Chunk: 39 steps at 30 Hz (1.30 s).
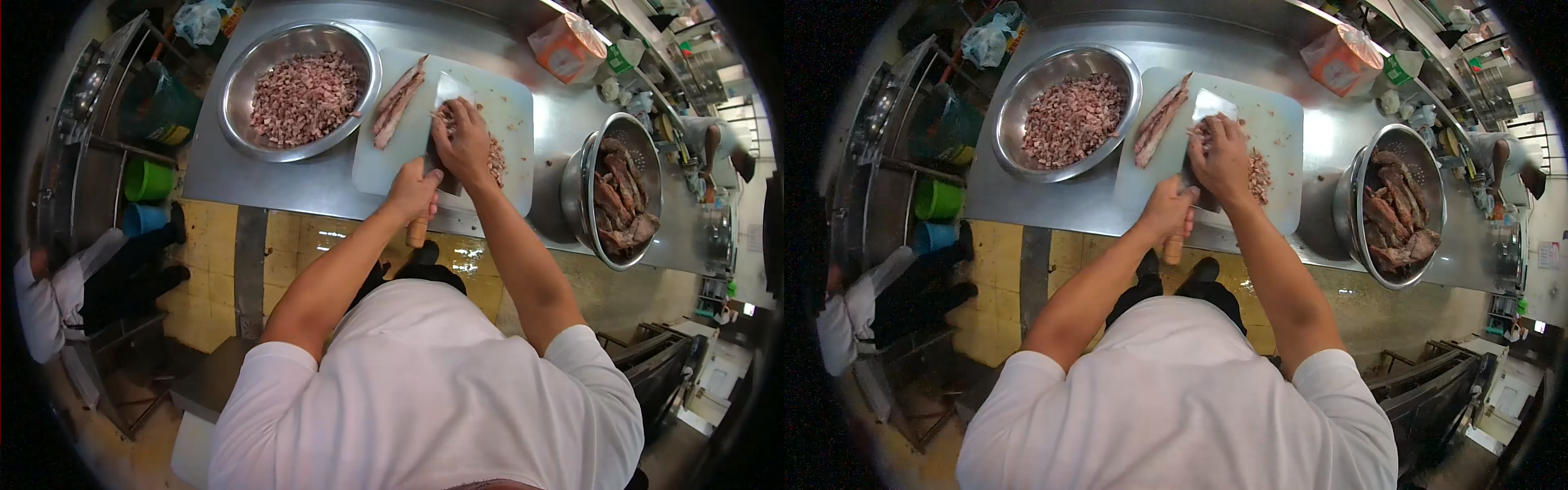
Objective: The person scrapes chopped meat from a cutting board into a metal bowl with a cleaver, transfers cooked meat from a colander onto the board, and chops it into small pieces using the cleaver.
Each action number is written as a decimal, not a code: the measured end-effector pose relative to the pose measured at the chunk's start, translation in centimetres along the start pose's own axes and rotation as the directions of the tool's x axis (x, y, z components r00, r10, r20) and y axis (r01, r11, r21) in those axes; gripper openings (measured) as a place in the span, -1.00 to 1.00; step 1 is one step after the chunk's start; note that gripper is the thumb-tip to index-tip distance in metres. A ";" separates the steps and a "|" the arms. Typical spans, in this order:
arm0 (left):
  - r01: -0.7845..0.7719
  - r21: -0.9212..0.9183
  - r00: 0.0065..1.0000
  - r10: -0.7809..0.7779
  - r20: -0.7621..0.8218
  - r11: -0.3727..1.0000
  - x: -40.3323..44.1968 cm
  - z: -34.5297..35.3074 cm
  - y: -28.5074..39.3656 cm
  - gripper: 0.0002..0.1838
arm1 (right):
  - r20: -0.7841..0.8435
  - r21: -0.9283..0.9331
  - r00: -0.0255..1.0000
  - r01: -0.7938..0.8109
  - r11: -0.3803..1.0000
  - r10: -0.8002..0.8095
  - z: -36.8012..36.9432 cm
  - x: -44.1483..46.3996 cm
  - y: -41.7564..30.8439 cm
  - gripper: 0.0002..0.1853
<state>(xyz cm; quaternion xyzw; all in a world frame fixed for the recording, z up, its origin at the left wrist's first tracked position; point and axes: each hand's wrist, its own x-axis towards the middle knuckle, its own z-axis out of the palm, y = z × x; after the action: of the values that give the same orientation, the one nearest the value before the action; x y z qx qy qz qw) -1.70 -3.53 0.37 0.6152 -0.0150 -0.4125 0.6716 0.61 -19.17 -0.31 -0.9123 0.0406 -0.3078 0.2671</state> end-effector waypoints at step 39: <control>-0.049 0.652 0.988 0.133 -0.081 0.757 -1.2 -2.0 3.6 -0.84 | 0.419 -0.360 0.866 -0.117 0.926 0.272 -6.3 -2.1 13.4 0.28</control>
<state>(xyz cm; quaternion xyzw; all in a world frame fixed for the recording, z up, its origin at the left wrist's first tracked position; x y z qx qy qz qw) 0.51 -1.52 3.51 0.8318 -0.1454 -0.3102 0.4367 -3.54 -33.06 -4.12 -0.9812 0.1186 -0.0424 0.1462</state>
